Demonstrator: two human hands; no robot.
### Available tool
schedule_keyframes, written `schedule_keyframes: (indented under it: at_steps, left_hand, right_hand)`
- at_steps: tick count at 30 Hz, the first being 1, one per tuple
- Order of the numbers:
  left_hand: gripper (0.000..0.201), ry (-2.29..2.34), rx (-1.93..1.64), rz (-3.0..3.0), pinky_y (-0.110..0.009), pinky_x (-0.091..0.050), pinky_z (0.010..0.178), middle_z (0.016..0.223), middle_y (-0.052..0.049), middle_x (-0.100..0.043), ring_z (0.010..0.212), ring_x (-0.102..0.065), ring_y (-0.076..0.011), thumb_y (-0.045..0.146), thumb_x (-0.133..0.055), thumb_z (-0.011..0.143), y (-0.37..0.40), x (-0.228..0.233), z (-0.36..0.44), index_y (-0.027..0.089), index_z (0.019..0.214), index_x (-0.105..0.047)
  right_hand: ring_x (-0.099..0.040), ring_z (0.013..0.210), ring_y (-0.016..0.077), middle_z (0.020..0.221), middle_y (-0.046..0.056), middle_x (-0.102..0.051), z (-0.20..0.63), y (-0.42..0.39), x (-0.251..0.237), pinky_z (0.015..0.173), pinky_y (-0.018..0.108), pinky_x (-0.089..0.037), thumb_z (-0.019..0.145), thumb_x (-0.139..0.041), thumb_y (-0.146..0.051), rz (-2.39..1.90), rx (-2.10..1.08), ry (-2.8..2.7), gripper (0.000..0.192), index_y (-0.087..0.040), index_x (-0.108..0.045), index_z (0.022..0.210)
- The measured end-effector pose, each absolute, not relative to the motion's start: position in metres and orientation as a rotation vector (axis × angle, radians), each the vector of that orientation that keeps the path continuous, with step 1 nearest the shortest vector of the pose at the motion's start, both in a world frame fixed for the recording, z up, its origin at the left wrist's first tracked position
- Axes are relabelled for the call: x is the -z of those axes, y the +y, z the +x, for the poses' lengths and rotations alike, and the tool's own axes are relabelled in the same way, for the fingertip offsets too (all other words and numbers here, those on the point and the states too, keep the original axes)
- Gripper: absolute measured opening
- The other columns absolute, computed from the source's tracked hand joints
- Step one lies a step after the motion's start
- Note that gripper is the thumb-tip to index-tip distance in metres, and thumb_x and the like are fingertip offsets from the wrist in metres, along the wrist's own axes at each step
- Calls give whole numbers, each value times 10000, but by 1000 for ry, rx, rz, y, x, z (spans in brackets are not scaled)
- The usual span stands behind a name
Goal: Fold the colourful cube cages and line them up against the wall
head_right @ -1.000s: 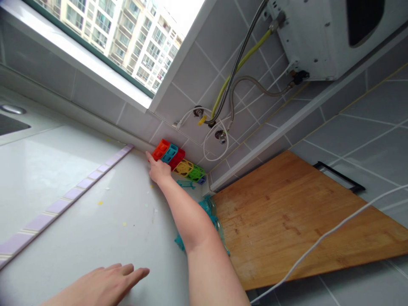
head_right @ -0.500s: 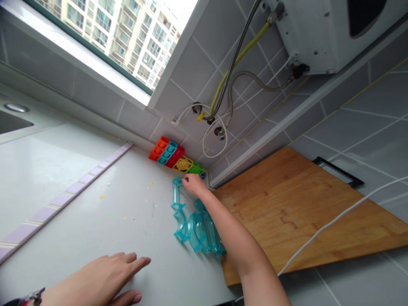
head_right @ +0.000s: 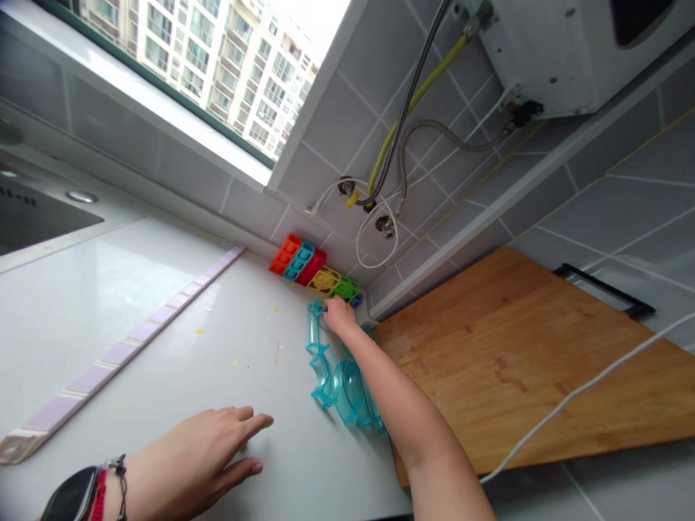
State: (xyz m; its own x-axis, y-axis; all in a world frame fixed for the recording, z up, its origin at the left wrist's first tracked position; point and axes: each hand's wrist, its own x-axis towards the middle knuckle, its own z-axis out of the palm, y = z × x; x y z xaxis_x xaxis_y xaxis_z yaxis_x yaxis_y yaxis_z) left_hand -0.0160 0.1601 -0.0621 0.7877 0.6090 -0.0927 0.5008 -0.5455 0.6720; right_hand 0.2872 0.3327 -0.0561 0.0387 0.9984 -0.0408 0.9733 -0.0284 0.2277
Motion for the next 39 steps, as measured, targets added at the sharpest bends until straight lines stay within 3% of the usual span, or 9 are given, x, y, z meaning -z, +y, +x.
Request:
schedule_keyframes:
  at_steps: [5, 10, 15, 18, 22, 26, 30, 34, 39]
  left_hand:
    - [319, 806, -377, 2336, -410, -530, 813, 982, -124, -733, 902, -715, -299, 358, -427, 1001, 170, 57, -18, 221, 1096, -699]
    - [390, 833, -579, 2280, -358, -510, 756, 918, -81, -735, 833, -703, -250, 430, -355, 1043, 176, 53, -20, 238, 1013, -692]
    - [424, 1091, -628, 2137, -333, -482, 700, 922, -69, -743, 829, -701, -238, 519, -362, 1028, 181, 54, -24, 239, 996, -680]
    - [410, 1204, -626, 2035, -329, -487, 704, 923, -58, -748, 834, -709, -234, 523, -372, 1017, 186, 56, -27, 241, 1072, -664]
    - [435, 1308, -687, 1970, -339, -517, 750, 1072, -69, -750, 951, -718, -256, 529, -401, 997, 193, 56, -37, 245, 1256, -606]
    - [597, 1385, -761, 1925, -379, -539, 853, 1282, -131, -697, 1106, -694, -299, 556, -449, 970, 201, 63, -45, 206, 1454, -471]
    - [752, 1314, -903, 1902, -430, -539, 944, 1422, -180, -609, 1213, -651, -343, 605, -550, 912, 209, 75, -46, 174, 1512, -414]
    - [602, 1102, -1082, 1776, -418, -570, 899, 1315, -126, -683, 1151, -687, -326, 579, -613, 897, 211, 73, -46, 229, 1381, -539]
    - [603, 922, -1157, 1471, -368, -615, 756, 1149, -102, -742, 985, -739, -288, 557, -684, 866, 208, 59, -48, 239, 1367, -580]
  right_hand:
    - [-640, 1090, 202, 1193, 92, -631, 293, 328, 50, 919, 292, -465, 898, -629, -194, 2021, -144, 2262, 97, -196, -710, 952]
    - [-587, 1214, 230, 1250, 119, -643, 295, 325, 43, 1026, 336, -431, 876, -597, -157, 2000, -84, 2438, 87, -186, -678, 892]
    - [-632, 1180, 202, 1237, 99, -689, 286, 320, 36, 998, 304, -468, 883, -564, -182, 1987, 32, 2556, 102, -200, -664, 895]
    - [-654, 1146, 202, 1219, 91, -705, 272, 309, 30, 948, 301, -502, 891, -555, -222, 1987, 132, 2620, 135, -205, -672, 956]
    - [-643, 1187, 216, 1271, 110, -688, 248, 287, 20, 959, 311, -511, 894, -578, -266, 2002, 336, 2763, 109, -214, -660, 944]
    - [-651, 1181, 212, 1247, 120, -690, 222, 262, 10, 1001, 325, -504, 899, -623, -282, 1904, 413, 2942, 64, -231, -619, 860]
    - [-681, 1109, 231, 1163, 115, -703, 195, 235, 3, 1001, 386, -515, 871, -683, -236, 1646, 525, 3245, 70, -224, -617, 852]
    - [-674, 1109, 240, 1166, 101, -690, 172, 207, -2, 977, 401, -529, 852, -725, -180, 1491, 680, 3429, 110, -233, -653, 916]
    - [-665, 1106, 242, 1178, 87, -656, 156, 192, 13, 935, 402, -557, 849, -773, -253, 1892, 1249, 3437, 166, -238, -642, 951]
